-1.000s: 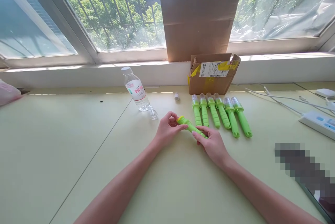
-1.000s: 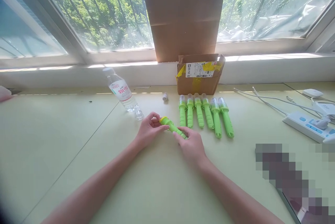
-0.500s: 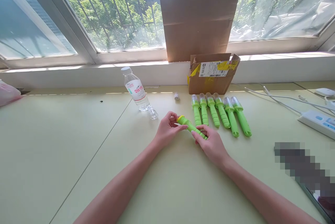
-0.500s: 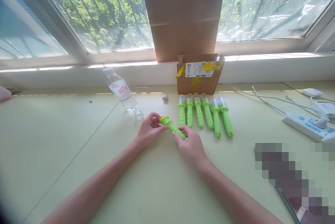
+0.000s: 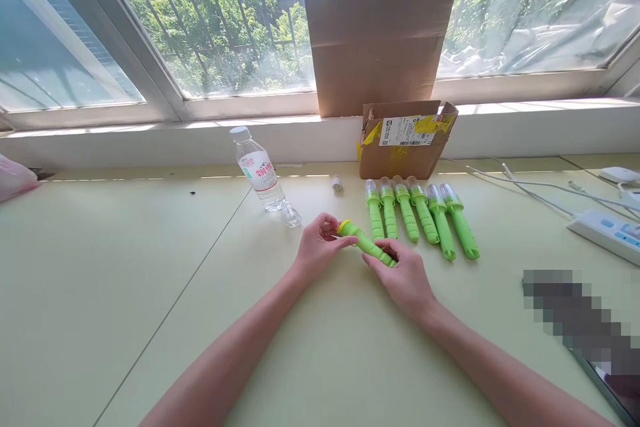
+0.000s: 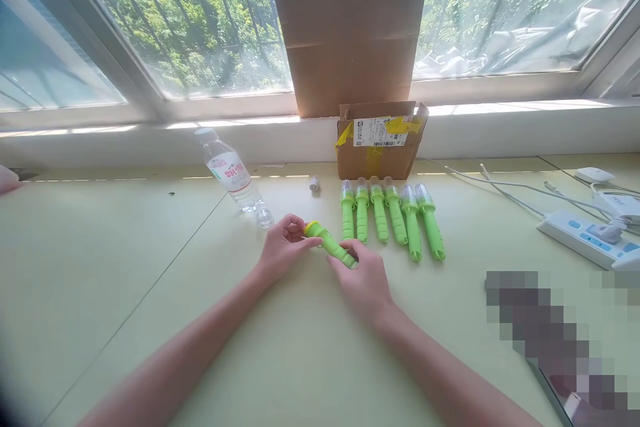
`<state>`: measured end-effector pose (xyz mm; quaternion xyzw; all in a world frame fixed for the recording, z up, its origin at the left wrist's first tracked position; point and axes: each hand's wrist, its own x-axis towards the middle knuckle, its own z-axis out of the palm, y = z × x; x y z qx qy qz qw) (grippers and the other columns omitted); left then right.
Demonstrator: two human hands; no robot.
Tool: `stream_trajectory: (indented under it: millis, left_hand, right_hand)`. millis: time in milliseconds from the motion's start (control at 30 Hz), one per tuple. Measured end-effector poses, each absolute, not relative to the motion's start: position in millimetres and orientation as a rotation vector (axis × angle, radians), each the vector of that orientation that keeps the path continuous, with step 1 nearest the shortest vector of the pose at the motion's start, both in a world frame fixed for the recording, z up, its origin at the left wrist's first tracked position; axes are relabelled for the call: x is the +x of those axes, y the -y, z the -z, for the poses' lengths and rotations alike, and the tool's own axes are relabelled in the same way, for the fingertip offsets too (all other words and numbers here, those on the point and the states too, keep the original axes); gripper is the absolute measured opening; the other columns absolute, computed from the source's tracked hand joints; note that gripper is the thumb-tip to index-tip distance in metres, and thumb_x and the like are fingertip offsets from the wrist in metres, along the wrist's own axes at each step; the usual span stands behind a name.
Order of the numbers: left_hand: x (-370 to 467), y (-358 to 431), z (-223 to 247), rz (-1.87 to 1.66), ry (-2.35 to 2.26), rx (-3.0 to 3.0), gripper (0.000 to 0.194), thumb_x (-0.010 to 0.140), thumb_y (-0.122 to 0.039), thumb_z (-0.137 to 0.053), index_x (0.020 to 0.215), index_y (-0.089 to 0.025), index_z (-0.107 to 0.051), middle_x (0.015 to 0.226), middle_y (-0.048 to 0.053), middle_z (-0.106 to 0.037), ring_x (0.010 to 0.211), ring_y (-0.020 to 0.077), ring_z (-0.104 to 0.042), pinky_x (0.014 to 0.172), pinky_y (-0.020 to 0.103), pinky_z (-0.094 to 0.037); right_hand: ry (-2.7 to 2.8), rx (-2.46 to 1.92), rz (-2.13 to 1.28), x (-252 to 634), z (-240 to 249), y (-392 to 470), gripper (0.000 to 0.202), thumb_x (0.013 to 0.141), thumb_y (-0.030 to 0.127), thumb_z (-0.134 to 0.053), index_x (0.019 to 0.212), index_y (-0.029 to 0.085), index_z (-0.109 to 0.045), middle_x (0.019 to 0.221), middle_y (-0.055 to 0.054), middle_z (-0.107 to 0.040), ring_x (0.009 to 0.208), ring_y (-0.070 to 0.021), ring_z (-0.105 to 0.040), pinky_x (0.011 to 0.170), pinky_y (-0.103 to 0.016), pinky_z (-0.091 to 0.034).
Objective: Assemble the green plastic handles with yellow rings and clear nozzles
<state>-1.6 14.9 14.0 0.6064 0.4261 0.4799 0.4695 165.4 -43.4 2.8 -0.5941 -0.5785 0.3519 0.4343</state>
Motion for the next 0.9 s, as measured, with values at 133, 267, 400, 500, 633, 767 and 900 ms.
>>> stream_trajectory:
  millis: [133, 267, 400, 500, 633, 767, 900]
  left_hand:
    - [-1.9, -15.1, -14.1, -1.172, -1.070, 1.478, 0.038, 0.059, -0.031, -0.078, 0.075, -0.019, -0.045, 0.073, 0.000, -0.066, 0.068, 0.0167, -0.067, 0.064, 0.031, -0.054]
    - [-1.8, -15.0, -14.0, -1.171, -1.073, 1.472, 0.038, 0.059, -0.033, -0.078, 0.073, -0.019, -0.046, 0.073, 0.000, -0.066, 0.068, 0.0168, -0.067, 0.064, 0.031, -0.054]
    - [-1.5, -15.0, -13.6, -1.179, -1.090, 1.468, 0.039, 0.059, -0.035, -0.077, 0.074, -0.019, -0.046, 0.072, 0.000, -0.065, 0.068, 0.0166, -0.066, 0.063, 0.030, -0.054]
    - [-1.2, -15.0, -13.6, -1.165, -1.100, 1.500, 0.040, 0.059, -0.036, -0.077, 0.078, -0.019, -0.046, 0.077, 0.001, -0.065, 0.072, 0.0169, -0.066, 0.063, 0.030, -0.054]
    - [-1.5, -14.7, -13.5, -1.159, -1.114, 1.563, 0.038, 0.062, -0.036, -0.075, 0.081, -0.018, -0.047, 0.086, 0.004, -0.065, 0.080, 0.0176, -0.065, 0.066, 0.030, -0.054]
    - [-2.6, -14.1, -13.2, -1.148, -1.128, 1.558, 0.034, 0.066, -0.036, -0.073, 0.079, -0.018, -0.048, 0.087, 0.004, -0.065, 0.081, 0.0176, -0.065, 0.068, 0.031, -0.053]
    - [-2.5, -13.2, -13.7, -1.162, -1.149, 1.539, 0.035, 0.063, -0.035, -0.075, 0.075, -0.017, -0.048, 0.089, 0.006, -0.066, 0.079, 0.0178, -0.066, 0.068, 0.032, -0.053]
  right_hand:
    - [1.434, -1.482, -0.912, 164.6, -4.7, 44.6, 0.032, 0.076, 0.048, -0.057, 0.091, 0.020, -0.061, 0.078, -0.002, -0.064, 0.063, -0.0134, -0.053, 0.052, -0.024, -0.037]
    - [1.427, -1.484, -0.912, 164.1, -6.0, 44.6, 0.032, 0.075, 0.047, -0.057, 0.091, 0.019, -0.062, 0.081, -0.003, -0.066, 0.067, -0.0149, -0.055, 0.055, -0.025, -0.039]
    - [1.406, -1.473, -0.931, 163.9, -6.0, 44.0, 0.032, 0.075, 0.048, -0.059, 0.090, 0.020, -0.062, 0.083, -0.003, -0.066, 0.073, -0.0159, -0.057, 0.059, -0.025, -0.041]
    - [1.370, -1.456, -0.974, 164.0, -5.9, 44.1, 0.033, 0.074, 0.049, -0.059, 0.090, 0.020, -0.062, 0.080, -0.002, -0.066, 0.072, -0.0156, -0.058, 0.061, -0.025, -0.042]
    - [1.374, -1.454, -0.990, 164.8, -6.6, 44.1, 0.034, 0.076, 0.051, -0.056, 0.088, 0.020, -0.062, 0.074, -0.001, -0.065, 0.069, -0.0154, -0.057, 0.061, -0.025, -0.042]
    - [1.498, -1.478, -0.889, 165.3, -6.4, 44.1, 0.035, 0.080, 0.050, -0.051, 0.090, 0.020, -0.064, 0.076, -0.002, -0.065, 0.070, -0.0157, -0.057, 0.062, -0.026, -0.041]
    - [1.641, -1.583, -0.614, 164.0, -4.1, 45.6, 0.036, 0.084, 0.047, -0.044, 0.095, 0.021, -0.066, 0.083, -0.004, -0.065, 0.072, -0.0161, -0.056, 0.065, -0.027, -0.040]
